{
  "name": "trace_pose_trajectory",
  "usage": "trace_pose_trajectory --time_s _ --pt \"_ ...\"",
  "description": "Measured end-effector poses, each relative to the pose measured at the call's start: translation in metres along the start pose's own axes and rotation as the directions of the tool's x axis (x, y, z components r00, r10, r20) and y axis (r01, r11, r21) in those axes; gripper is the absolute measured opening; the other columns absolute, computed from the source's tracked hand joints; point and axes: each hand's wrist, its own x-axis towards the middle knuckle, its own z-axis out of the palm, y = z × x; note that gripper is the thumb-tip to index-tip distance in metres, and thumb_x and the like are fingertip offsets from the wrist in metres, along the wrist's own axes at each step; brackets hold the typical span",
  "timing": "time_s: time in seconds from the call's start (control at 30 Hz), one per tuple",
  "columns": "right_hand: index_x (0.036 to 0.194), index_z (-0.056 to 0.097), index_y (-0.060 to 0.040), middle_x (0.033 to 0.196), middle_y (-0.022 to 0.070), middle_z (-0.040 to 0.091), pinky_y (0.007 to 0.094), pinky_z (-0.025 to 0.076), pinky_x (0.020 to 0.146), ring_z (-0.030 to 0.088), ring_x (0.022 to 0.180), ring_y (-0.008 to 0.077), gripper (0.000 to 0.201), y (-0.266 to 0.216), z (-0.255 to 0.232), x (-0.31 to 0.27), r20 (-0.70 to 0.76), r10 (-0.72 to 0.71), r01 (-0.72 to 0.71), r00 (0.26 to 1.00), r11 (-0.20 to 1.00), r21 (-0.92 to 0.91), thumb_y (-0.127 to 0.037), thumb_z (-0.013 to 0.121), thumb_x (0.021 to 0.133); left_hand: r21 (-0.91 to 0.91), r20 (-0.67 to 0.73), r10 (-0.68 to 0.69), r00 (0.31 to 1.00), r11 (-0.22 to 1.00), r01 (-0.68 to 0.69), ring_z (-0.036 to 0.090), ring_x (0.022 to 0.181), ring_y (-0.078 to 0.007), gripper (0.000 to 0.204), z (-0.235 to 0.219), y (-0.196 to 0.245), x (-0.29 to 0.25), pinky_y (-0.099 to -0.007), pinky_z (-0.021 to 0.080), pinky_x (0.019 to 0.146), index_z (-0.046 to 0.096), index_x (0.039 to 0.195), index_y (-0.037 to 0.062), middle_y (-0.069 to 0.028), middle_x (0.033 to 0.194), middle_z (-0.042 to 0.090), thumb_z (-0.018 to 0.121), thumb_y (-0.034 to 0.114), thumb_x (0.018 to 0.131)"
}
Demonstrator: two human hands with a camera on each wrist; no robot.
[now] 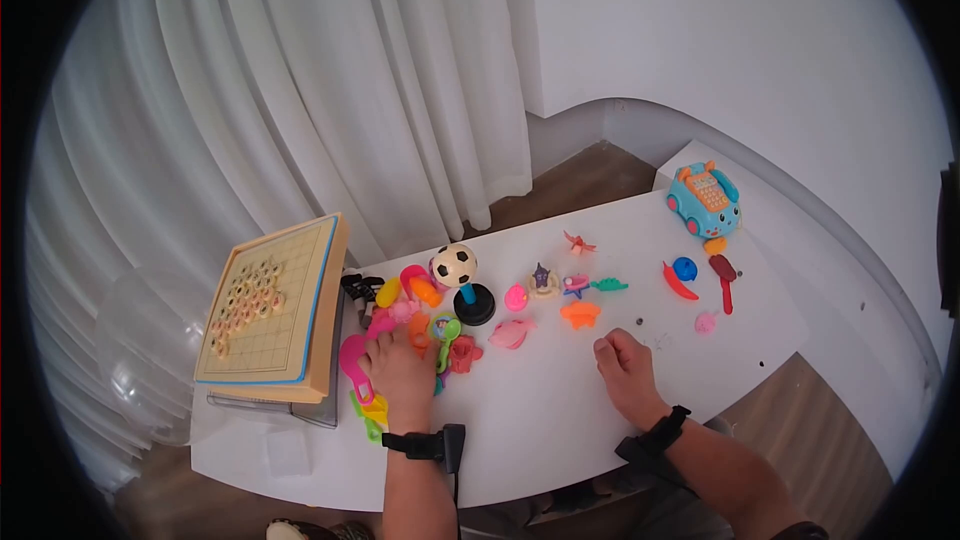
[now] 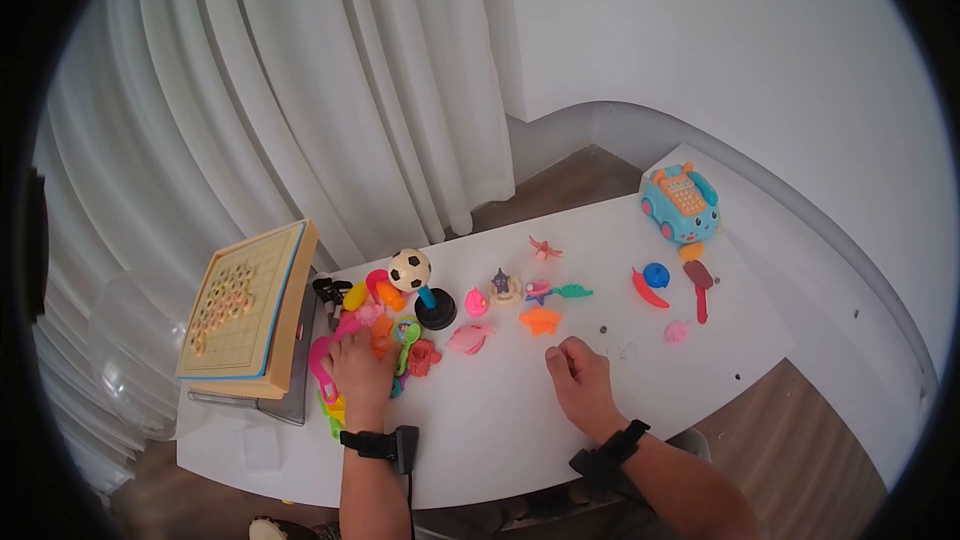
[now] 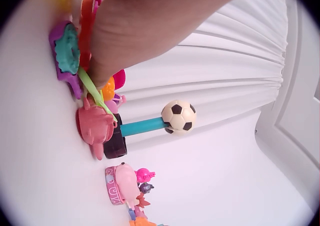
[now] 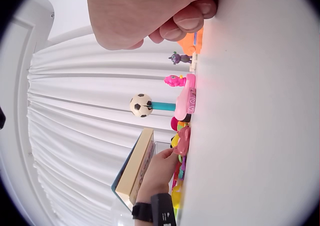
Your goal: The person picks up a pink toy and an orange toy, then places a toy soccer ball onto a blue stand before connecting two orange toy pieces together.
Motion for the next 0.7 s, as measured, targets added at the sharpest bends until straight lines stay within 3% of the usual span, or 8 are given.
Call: trace_pose_trajectory --time_s 0.3,0.43,0.7 --pt "0.086 0.058 0.0005 0.060 0.0008 0.048 0.0297 0.035 0.052 0.039 0.058 0.0062 0.029 0.000 0.000 0.000 0.001 0.007 -0.007 1.000 1.000 -0.009 -0.021 0.064 0.105 0.044 0.018 0.001 1.000 0.999 -0.002 0.066 0.106 -0.0305 0.045 -0.004 0.005 -0.001 -0.0481 0.043 0.093 0.070 0.105 0.0086 -0.0100 0.103 0.073 0.085 0.042 0.079" --pt "0.087 0.058 0.0005 0.061 0.0011 0.049 0.0295 0.036 0.052 0.040 0.058 0.0063 0.029 0.000 0.001 0.001 0.001 0.001 -0.001 1.000 1.000 -0.015 -0.021 0.064 0.105 0.058 0.021 0.005 1.000 0.998 -0.006 0.066 0.105 -0.0303 0.043 -0.006 0.003 -0.005 -0.0482 0.043 0.093 0.070 0.104 0.0084 -0.0094 0.101 0.073 0.085 0.040 0.079" --pt "0.088 0.059 0.0005 0.061 0.0027 0.050 0.0301 0.038 0.053 0.042 0.059 0.0070 0.028 -0.006 0.000 -0.001 0.008 0.022 -0.021 1.000 0.998 -0.055 -0.022 0.065 0.105 0.136 0.107 -0.021 0.994 0.991 0.007 0.066 0.111 -0.0298 0.046 -0.027 0.006 -0.017 -0.0477 0.041 0.097 0.069 0.113 0.0108 -0.0102 0.113 0.070 0.083 0.040 0.081"
